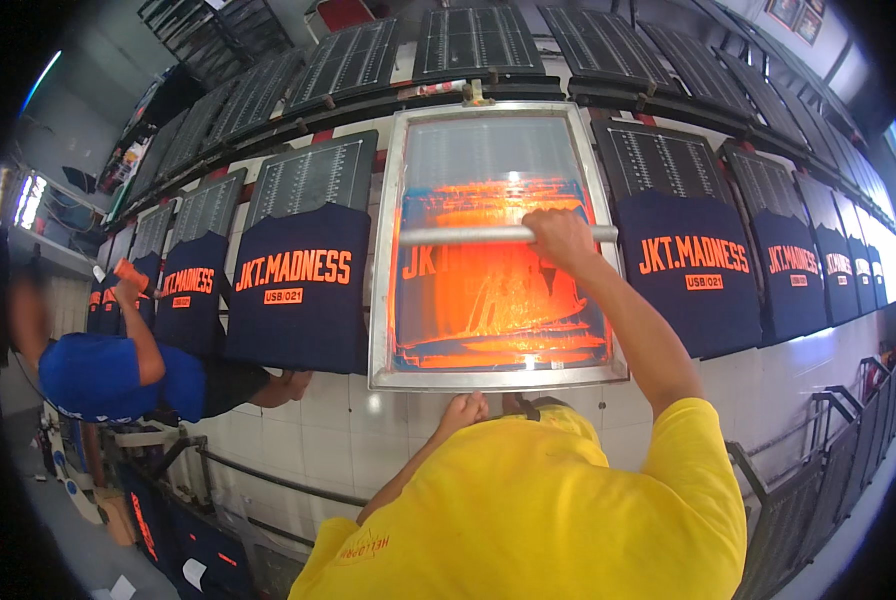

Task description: The person performs screen printing on navy blue t-shirts by applying orange ink through a screen with a squeegee and lifting the frame.

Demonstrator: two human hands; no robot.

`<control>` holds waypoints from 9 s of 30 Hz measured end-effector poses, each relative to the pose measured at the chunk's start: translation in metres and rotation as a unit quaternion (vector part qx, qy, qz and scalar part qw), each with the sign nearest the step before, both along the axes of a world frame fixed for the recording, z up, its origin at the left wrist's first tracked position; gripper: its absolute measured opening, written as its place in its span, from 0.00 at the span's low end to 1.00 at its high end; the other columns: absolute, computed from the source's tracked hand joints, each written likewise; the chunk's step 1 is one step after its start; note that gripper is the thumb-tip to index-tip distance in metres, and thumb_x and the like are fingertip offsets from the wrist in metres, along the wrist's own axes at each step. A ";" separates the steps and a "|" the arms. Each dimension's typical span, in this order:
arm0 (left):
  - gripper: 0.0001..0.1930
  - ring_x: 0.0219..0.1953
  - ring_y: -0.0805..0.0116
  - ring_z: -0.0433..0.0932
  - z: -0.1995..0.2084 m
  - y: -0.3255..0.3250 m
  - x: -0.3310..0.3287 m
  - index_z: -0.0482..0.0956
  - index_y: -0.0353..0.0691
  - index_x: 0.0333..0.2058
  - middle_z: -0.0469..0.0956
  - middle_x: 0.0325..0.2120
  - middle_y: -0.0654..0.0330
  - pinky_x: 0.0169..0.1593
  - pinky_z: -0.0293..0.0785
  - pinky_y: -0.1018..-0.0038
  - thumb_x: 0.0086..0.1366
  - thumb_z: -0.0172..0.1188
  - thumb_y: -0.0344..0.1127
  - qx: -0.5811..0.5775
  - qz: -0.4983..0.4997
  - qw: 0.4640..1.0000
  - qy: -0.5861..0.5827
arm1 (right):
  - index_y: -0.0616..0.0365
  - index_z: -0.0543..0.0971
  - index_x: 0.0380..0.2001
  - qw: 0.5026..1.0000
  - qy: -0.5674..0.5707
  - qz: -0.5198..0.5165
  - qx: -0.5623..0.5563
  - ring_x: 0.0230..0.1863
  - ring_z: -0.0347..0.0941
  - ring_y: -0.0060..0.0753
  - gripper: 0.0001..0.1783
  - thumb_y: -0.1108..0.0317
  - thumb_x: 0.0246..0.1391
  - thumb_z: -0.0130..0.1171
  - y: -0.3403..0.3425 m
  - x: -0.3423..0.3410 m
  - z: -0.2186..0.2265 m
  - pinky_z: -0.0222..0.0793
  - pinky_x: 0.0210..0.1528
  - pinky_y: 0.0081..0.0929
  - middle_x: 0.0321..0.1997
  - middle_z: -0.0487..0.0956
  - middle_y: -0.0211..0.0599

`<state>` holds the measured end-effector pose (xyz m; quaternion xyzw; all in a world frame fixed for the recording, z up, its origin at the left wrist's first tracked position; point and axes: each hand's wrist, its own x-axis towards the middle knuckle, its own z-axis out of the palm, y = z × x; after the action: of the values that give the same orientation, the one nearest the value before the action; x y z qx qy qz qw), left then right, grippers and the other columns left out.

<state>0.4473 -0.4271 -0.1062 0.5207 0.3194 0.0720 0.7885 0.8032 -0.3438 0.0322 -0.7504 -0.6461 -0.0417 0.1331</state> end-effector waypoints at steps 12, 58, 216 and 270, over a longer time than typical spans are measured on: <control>0.24 0.22 0.78 0.61 0.023 0.001 0.000 0.67 0.42 0.22 0.64 0.18 0.70 0.27 0.58 0.77 0.77 0.43 0.49 0.036 0.013 0.999 0.007 | 0.51 0.80 0.29 0.998 0.037 -0.002 -0.050 0.34 0.80 0.47 0.09 0.67 0.41 0.66 -0.005 -0.016 0.014 0.74 0.38 0.45 0.29 0.81 0.37; 0.16 0.44 0.48 0.79 0.096 0.137 -0.064 0.75 0.28 0.50 0.80 0.42 0.45 0.48 0.74 0.62 0.71 0.50 0.34 0.528 0.153 0.790 0.270 | 0.65 0.72 0.56 0.880 0.315 -0.339 0.110 0.50 0.77 0.55 0.19 0.70 0.65 0.44 -0.223 -0.035 -0.096 0.70 0.53 0.38 0.47 0.80 0.55; 0.20 0.47 0.59 0.82 0.094 0.152 0.006 0.80 0.34 0.41 0.81 0.43 0.53 0.47 0.80 0.70 0.45 0.61 0.19 0.761 -0.079 0.632 0.125 | 0.60 0.76 0.31 0.999 -0.002 -0.015 0.035 0.39 0.76 0.40 0.19 0.76 0.27 0.65 -0.176 -0.042 -0.036 0.67 0.43 0.37 0.39 0.80 0.40; 0.26 0.60 0.47 0.68 0.096 0.069 -0.041 0.72 0.31 0.49 0.70 0.53 0.49 0.62 0.67 0.59 0.46 0.56 0.18 0.722 -0.072 0.666 0.174 | 0.61 0.73 0.47 0.999 0.012 -0.040 -0.024 0.59 0.65 0.45 0.38 0.52 0.34 0.74 -0.237 -0.102 -0.021 0.63 0.55 0.40 0.54 0.72 0.43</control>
<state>0.4066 -0.3576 -0.0107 0.9515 0.2601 0.1309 0.0993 0.7007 -0.5805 0.0117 -0.7790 -0.6149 -0.0227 0.1207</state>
